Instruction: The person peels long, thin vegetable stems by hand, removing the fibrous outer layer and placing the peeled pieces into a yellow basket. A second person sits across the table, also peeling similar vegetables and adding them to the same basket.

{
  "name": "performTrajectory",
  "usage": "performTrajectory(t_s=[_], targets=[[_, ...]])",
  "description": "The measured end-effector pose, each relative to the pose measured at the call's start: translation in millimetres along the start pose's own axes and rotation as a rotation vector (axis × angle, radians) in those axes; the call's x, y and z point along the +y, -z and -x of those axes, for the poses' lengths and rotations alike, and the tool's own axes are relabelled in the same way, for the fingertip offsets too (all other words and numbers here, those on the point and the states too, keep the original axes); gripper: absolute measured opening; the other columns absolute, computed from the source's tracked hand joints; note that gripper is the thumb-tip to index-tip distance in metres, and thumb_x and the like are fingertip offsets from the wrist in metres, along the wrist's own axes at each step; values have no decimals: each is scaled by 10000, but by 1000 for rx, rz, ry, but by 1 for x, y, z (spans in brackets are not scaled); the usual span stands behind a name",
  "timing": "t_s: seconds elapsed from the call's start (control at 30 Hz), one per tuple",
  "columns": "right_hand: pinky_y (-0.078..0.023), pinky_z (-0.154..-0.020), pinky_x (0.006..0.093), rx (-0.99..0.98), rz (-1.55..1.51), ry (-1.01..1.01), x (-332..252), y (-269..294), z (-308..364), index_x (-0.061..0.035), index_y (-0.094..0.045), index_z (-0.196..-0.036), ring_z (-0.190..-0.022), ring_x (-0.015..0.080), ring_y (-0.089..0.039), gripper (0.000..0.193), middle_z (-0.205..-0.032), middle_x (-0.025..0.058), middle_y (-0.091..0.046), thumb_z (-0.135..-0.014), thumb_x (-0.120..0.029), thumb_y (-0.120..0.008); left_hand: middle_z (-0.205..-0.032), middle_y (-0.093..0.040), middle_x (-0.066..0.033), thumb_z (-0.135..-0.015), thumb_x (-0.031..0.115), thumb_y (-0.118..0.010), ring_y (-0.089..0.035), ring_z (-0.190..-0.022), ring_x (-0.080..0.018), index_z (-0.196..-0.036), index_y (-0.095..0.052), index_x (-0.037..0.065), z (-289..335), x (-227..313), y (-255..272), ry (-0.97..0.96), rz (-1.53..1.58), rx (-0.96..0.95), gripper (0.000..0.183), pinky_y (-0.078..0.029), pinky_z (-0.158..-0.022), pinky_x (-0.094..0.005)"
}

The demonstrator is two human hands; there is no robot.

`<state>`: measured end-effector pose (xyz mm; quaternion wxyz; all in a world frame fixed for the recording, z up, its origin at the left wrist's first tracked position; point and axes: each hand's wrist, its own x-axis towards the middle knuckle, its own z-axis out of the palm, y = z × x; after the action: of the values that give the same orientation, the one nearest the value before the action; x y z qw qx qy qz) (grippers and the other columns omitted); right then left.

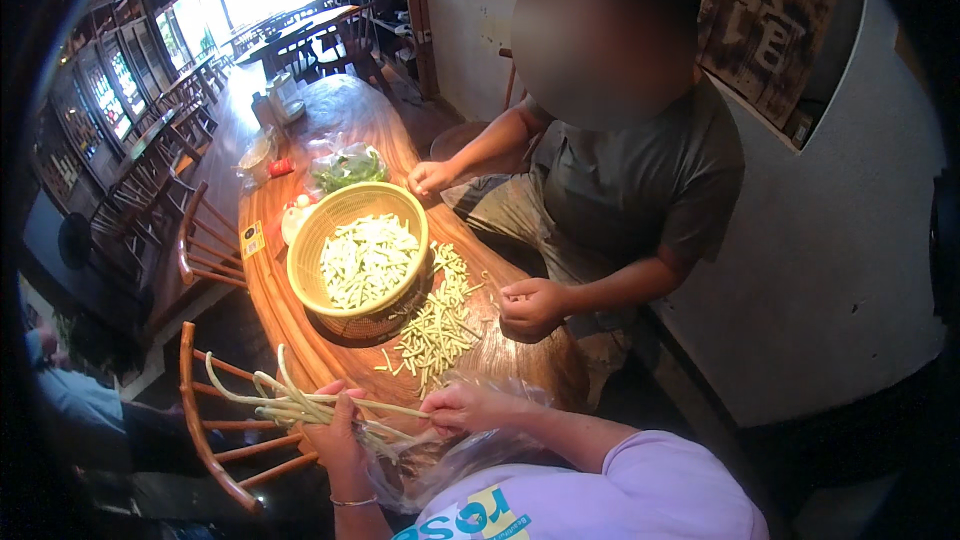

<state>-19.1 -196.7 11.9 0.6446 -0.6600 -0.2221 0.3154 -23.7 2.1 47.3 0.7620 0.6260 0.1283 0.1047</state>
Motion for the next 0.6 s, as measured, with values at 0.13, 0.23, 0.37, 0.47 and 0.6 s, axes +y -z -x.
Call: performTrajectory(t_s=[0.13, 0.23, 0.37, 0.47, 0.6], targets=[[-378, -488, 251, 197, 123, 48, -1, -7, -6, -12, -526, -760, -517, 101, -453, 158, -569, 36, -487, -832, -123, -440, -732, -604, -104, -779, 59, -575, -479, -524, -88, -923, -514, -5, 3, 0, -1, -34, -6, 3, 168, -391, -480, -190], [-396, -503, 305, 625, 300, 79, 39, -13, -43, -15, -515, -676, -508, 166, -476, 207, -569, 98, -505, -812, -148, -435, -738, -605, -100, -768, 30, -584, -501, -567, -93, -892, -530, 0, 14, -12, -9, -80, -15, 8, 139, -397, -507, -192], [-430, -476, 382, 887, 184, -342, 141, 25, -89, -2, -529, -664, -506, 258, -535, 186, -607, 166, -550, -758, -135, -440, -715, -588, -76, -802, 39, -547, -496, -558, -75, -817, -531, 8, 17, -12, -23, 49, -52, 47, 38, -390, -481, -182], [-456, -632, 370, 648, 125, -466, 115, 40, -61, -8, -531, -925, -708, 232, -579, 224, -743, 159, -593, -817, -190, -458, -733, -599, -101, -812, 40, -530, -483, -537, -70, -858, -518, 7, 3, -5, -8, 52, 69, -15, 58, -381, -462, -179], [-443, -512, 232, 541, -75, -217, 59, 36, -53, 30, -515, -990, -610, 111, -557, 289, -685, 89, -584, -857, -223, -467, -744, -605, -133, -818, 73, -549, -475, -507, -82, -910, -500, 1, -6, -7, 9, 98, 212, 4, 127, -371, -438, -172]])
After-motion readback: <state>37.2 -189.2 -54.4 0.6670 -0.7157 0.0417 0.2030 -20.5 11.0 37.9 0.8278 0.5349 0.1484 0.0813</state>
